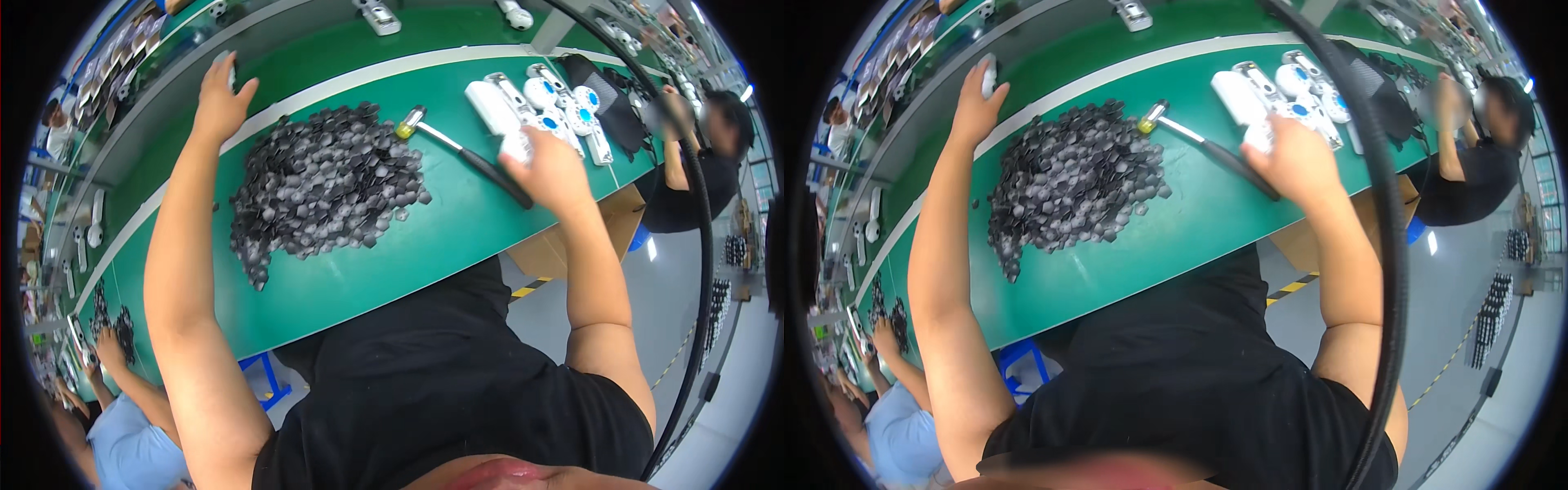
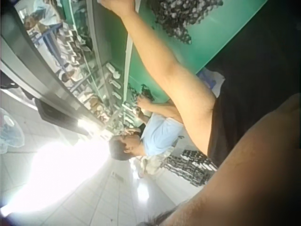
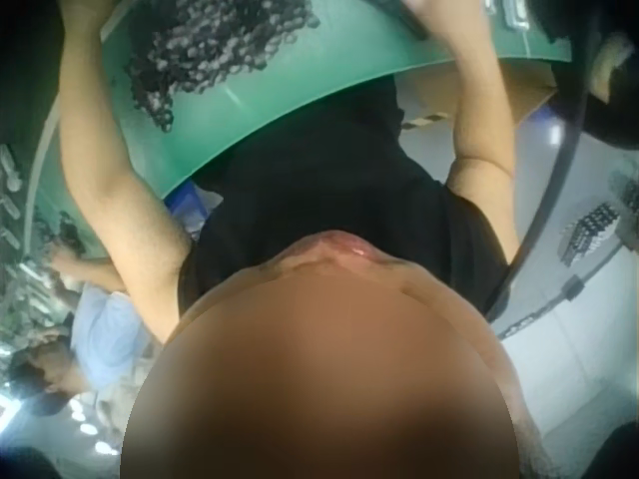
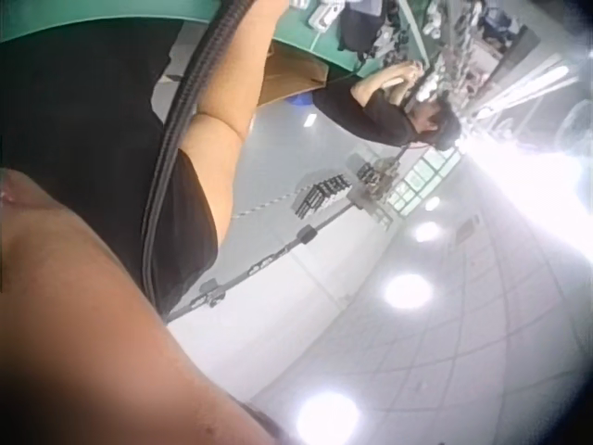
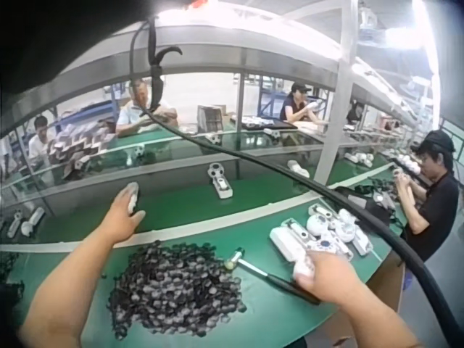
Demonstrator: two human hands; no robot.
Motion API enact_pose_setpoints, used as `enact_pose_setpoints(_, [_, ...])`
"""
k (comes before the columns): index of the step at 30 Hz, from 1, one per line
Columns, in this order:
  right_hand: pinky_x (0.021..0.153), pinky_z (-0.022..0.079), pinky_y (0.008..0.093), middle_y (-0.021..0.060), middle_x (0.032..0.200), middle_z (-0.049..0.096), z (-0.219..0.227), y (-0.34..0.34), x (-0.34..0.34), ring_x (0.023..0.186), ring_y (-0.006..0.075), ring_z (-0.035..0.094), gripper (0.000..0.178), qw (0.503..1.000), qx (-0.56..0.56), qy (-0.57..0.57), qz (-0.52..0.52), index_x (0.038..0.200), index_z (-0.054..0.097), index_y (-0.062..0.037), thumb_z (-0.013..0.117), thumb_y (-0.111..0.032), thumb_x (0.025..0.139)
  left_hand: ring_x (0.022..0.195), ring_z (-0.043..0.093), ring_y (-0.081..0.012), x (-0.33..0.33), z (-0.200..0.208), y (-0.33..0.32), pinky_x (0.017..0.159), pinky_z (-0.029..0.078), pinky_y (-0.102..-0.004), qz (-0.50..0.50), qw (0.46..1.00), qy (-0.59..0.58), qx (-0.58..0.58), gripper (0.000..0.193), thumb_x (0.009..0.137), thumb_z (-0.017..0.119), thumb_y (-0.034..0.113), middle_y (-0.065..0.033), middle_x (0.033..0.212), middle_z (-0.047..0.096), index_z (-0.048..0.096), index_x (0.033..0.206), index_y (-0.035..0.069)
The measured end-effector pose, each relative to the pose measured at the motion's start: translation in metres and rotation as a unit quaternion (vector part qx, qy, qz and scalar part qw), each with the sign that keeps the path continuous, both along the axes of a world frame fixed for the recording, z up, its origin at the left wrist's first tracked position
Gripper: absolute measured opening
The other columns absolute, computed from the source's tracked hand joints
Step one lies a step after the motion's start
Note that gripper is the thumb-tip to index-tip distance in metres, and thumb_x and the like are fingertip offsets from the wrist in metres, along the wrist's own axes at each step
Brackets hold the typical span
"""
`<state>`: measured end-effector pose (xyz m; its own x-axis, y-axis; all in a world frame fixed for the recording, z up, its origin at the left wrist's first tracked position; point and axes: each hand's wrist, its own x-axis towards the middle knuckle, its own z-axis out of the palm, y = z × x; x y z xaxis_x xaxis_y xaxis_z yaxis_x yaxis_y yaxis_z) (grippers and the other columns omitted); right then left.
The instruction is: Assemble small plastic components into electronic housings on a production line.
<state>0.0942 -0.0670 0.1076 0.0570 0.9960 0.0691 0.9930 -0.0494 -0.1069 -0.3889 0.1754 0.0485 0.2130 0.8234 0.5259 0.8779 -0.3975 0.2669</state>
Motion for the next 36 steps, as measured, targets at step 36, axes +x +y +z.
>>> enact_pose_setpoints(36, [0.084, 0.054, 0.0448, 0.0145, 0.097, 0.068, -0.030, 0.067, -0.198, 0.097, 0.0357, 0.067, 0.015, 0.906, 0.007, 0.169, 0.387, 0.098, 0.073, -0.0033, 0.073, -0.013, 0.086, 0.103, 0.068, -0.0182, 0.041, 0.006, -0.203, 0.087, 0.060, -0.0358, -0.131, 0.810, -0.541, -0.185, 0.058, 0.088, 0.082, 0.011, -0.0077, 0.117, 0.065, 0.049, 0.135, 0.002])
